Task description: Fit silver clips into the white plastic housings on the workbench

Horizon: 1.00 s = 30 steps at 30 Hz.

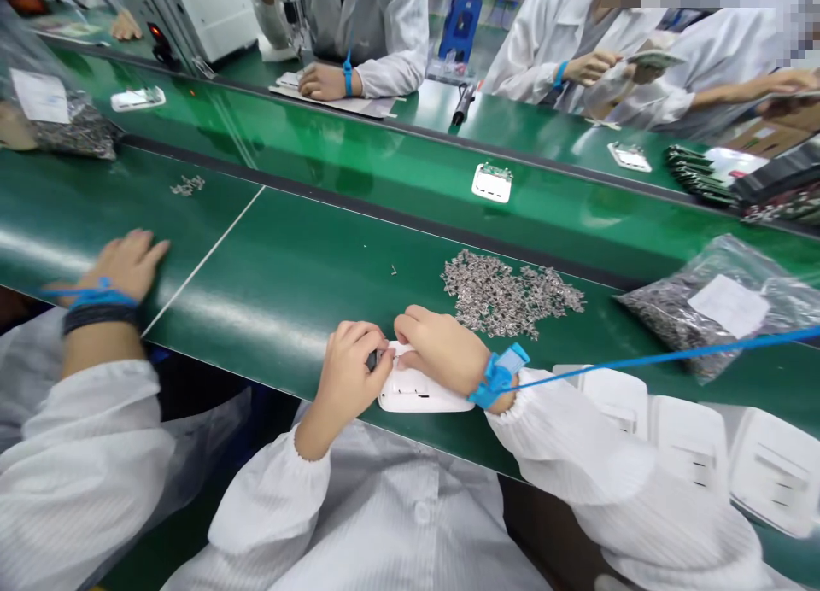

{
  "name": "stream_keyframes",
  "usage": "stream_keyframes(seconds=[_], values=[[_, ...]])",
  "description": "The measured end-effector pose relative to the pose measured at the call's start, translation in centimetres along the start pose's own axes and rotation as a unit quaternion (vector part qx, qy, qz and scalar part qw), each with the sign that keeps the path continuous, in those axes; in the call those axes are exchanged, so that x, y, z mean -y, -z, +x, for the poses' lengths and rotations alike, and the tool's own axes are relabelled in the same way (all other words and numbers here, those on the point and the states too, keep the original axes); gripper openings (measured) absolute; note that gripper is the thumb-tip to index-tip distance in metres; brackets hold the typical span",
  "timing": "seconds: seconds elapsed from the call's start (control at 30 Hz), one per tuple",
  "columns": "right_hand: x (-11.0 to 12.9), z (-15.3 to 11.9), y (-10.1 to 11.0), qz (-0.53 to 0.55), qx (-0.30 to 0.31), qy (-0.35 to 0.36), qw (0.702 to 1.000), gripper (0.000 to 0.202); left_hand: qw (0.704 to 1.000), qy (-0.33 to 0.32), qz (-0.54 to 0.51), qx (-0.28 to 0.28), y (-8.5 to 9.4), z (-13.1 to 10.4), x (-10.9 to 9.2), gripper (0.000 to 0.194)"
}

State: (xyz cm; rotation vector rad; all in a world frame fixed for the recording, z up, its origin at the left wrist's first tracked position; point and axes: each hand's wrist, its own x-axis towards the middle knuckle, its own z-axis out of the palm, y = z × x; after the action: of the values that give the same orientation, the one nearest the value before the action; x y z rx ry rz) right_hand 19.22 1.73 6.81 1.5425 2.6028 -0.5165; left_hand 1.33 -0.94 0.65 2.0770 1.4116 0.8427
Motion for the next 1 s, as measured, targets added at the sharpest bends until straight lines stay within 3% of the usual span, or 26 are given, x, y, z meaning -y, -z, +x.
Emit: stream_keyframes(seconds=[0.1, 0.17, 0.23, 0.37, 0.77, 1.0], values=[[-0.5, -2.3, -0.9, 0.029, -0.106, 0.064, 0.992, 0.013, 0.999, 0.037, -0.018, -0.008, 0.1, 0.1, -0.1, 0.014], [-0.7, -4.3, -1.7, 0.032, -0.177, 0.063, 0.982, 0.024, 0.999, 0.038, -0.032, -0.008, 0.1, 0.2, -0.1, 0.022], [-0.6, -5.9, -2.4, 0.019, -0.204, 0.039, 0.978, 0.031, 0.999, 0.021, -0.035, -0.001, 0.2, 0.2, 0.0, 0.021], [-0.1, -6.8, -3.5, 0.003, -0.184, 0.017, 0.983, 0.034, 0.999, 0.015, -0.037, 0.007, 0.2, 0.2, 0.1, 0.008], [0.0, -6.2, -3.3, 0.0, -0.181, 0.029, 0.983, 0.034, 0.998, -0.015, -0.041, -0.036, 0.0, 0.0, 0.3, 0.013], [0.4, -5.9, -3.4, -0.01, -0.199, 0.04, 0.979, 0.031, 0.999, -0.04, 0.012, -0.027, -0.1, -0.2, -0.1, 0.009]])
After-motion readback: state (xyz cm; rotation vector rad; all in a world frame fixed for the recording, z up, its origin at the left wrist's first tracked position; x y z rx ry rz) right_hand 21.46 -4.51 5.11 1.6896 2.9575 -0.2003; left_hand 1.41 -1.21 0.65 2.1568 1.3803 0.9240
